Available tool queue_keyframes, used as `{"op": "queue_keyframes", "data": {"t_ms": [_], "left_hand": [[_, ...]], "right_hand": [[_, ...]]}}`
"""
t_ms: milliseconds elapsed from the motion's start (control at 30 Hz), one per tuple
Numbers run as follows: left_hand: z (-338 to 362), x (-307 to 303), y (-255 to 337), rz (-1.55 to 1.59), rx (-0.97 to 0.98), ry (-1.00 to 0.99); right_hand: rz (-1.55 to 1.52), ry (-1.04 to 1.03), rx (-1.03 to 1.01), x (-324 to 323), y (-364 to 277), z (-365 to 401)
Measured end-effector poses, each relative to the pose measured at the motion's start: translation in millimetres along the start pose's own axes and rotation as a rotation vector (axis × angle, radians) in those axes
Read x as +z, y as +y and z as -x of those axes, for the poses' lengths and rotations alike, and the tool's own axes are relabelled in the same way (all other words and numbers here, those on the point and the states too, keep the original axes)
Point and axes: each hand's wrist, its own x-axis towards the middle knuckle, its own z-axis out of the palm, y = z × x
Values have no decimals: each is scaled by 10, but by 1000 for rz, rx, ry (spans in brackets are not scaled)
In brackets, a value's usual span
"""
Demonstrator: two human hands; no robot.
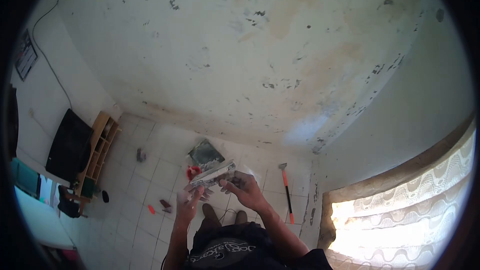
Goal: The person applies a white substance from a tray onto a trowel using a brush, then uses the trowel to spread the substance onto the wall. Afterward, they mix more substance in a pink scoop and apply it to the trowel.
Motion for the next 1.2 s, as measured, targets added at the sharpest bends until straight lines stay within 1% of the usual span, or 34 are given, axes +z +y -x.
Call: {"op": "queue_keyframes", "data": {"t_ms": [133, 200, 267, 333, 433, 500, 733, 800, 933, 1200], "left_hand": [[111, -66, 26, -20, -13, 37], [144, -110, -73, -31, -8, 53], [158, -136, -133, -42, 5, 66], [164, -143, -147, -46, -26, 41], [153, -120, -159, -16, -50, 12], [120, -124, -173, -26, -31, -6], [48, -108, -128, -3, -7, -52], [37, -116, -115, 4, 7, -60], [62, -145, -155, -4, 17, -37], [164, -366, -238, 24, 21, 21]], "right_hand": [[-35, -49, 17, 75, 91, -65], [25, -85, 69, 73, 101, -86], [16, -92, 59, 70, 133, -92], [7, -96, 47, 51, 202, -69], [81, -107, 44, -13, 281, -27], [36, -73, 71, -29, 293, 3], [159, -82, 83, -96, 111, 21], [132, -85, 94, -86, 91, 12], [124, -105, 84, -27, -13, -3], [152, -162, 91, 165, 200, -138]]}}
